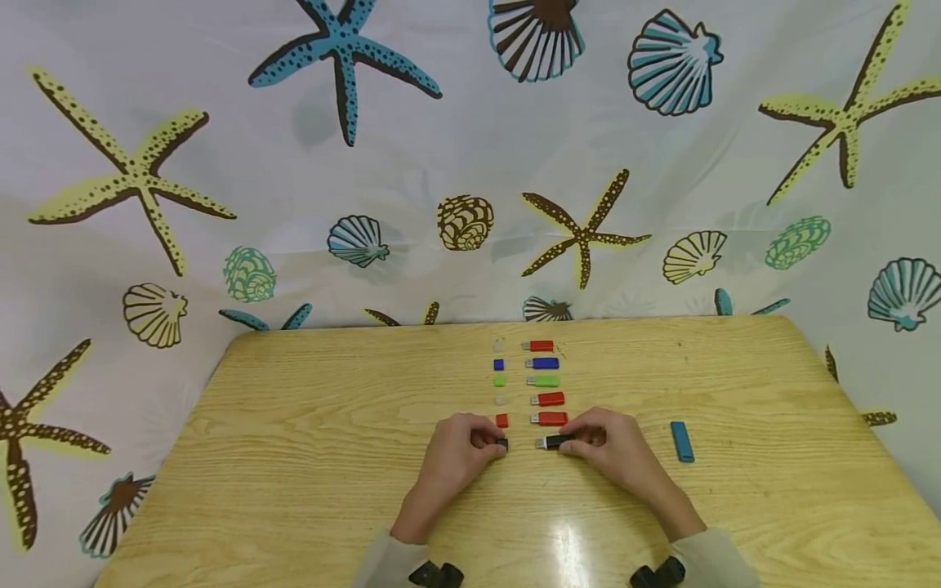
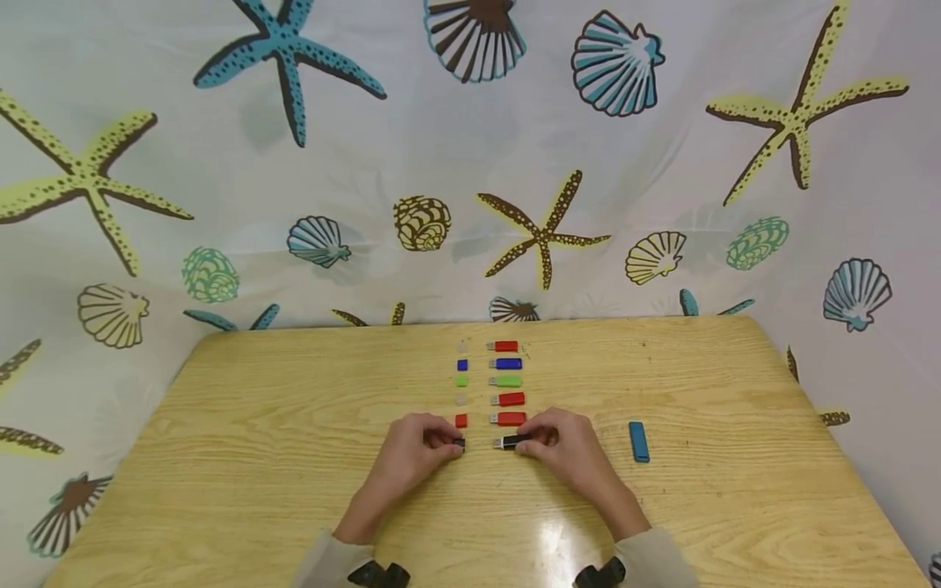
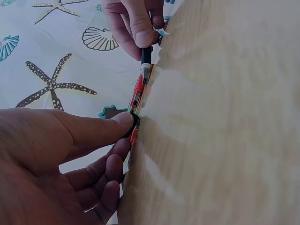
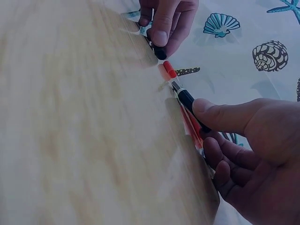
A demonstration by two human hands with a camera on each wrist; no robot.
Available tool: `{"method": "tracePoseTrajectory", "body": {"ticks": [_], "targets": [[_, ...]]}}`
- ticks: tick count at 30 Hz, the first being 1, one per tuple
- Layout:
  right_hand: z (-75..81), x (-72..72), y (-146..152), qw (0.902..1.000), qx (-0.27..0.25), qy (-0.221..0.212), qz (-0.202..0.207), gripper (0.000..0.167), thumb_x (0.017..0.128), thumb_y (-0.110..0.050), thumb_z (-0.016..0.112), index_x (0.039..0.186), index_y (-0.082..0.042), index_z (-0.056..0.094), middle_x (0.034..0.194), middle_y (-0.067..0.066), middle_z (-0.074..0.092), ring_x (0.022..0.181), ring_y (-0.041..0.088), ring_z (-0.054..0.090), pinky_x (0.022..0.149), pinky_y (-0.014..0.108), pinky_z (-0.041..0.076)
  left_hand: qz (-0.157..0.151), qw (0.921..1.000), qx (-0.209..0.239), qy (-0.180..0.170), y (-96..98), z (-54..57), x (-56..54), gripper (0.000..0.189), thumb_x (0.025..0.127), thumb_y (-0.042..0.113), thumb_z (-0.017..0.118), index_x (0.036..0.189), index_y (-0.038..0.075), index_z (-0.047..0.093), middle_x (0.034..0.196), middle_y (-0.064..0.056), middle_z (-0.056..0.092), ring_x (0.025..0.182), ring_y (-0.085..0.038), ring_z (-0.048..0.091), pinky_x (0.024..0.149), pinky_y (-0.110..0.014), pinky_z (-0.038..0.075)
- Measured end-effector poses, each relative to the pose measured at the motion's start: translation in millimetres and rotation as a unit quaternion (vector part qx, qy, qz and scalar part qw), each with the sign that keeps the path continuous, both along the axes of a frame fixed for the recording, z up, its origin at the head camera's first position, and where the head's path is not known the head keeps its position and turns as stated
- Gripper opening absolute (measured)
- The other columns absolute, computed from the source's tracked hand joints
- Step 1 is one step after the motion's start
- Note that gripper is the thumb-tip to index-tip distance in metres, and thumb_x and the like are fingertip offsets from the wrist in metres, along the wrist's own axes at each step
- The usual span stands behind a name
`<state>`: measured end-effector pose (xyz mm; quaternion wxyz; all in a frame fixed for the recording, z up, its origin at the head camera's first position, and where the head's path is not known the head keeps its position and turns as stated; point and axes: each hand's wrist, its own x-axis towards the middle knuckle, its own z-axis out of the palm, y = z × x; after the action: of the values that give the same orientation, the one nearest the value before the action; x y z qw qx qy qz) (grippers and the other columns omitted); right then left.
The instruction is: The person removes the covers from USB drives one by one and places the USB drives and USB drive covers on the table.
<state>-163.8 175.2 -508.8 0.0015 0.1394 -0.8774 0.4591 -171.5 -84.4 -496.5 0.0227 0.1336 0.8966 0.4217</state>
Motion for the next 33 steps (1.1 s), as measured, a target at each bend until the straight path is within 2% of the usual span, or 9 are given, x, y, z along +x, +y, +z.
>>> {"method": "tracePoseTrajectory", "body": {"ticks": [10,26,33], "targets": [[-0.5,1.6,-1.2,1.0,-0.004,-0.001,-0.004,0.014,0.087,-0.013,0.084,0.1,-0.013,0.081,0.086,-0.007,0.07,0.072,0.01,0.06,0.062,0.025,0.05,0.001,1.0,0.004,-0.006,0.6,1.2,1.0,0.007,0.084,0.002,0.084,0.089,0.005,0.079,0.076,0.002,0.066,0.065,-0.009,0.057,0.058,-0.024,0.05],[1.8,1.0,-2.1,0.9998,-0.004,-0.008,-0.016,0.013,0.087,-0.012,0.084,0.099,-0.013,0.081,0.088,-0.006,0.07,0.075,0.011,0.06,0.064,0.024,0.05,-0.003,0.9999,-0.006,0.009,4.8,1.4,-0.4,0.007,0.084,0.004,0.084,0.089,0.006,0.079,0.075,0.003,0.067,0.063,-0.007,0.056,0.058,-0.024,0.049],[0.7,0.3,-2.3,0.9998,-0.005,-0.004,-0.018,0.012,0.087,-0.011,0.084,0.098,-0.012,0.08,0.086,-0.006,0.069,0.074,0.01,0.06,0.063,0.024,0.05,-0.003,1.0,-0.001,0.001,4.3,0.7,-0.6,0.009,0.084,0.004,0.084,0.091,0.005,0.079,0.076,0.003,0.067,0.064,-0.008,0.056,0.058,-0.024,0.049]]}}
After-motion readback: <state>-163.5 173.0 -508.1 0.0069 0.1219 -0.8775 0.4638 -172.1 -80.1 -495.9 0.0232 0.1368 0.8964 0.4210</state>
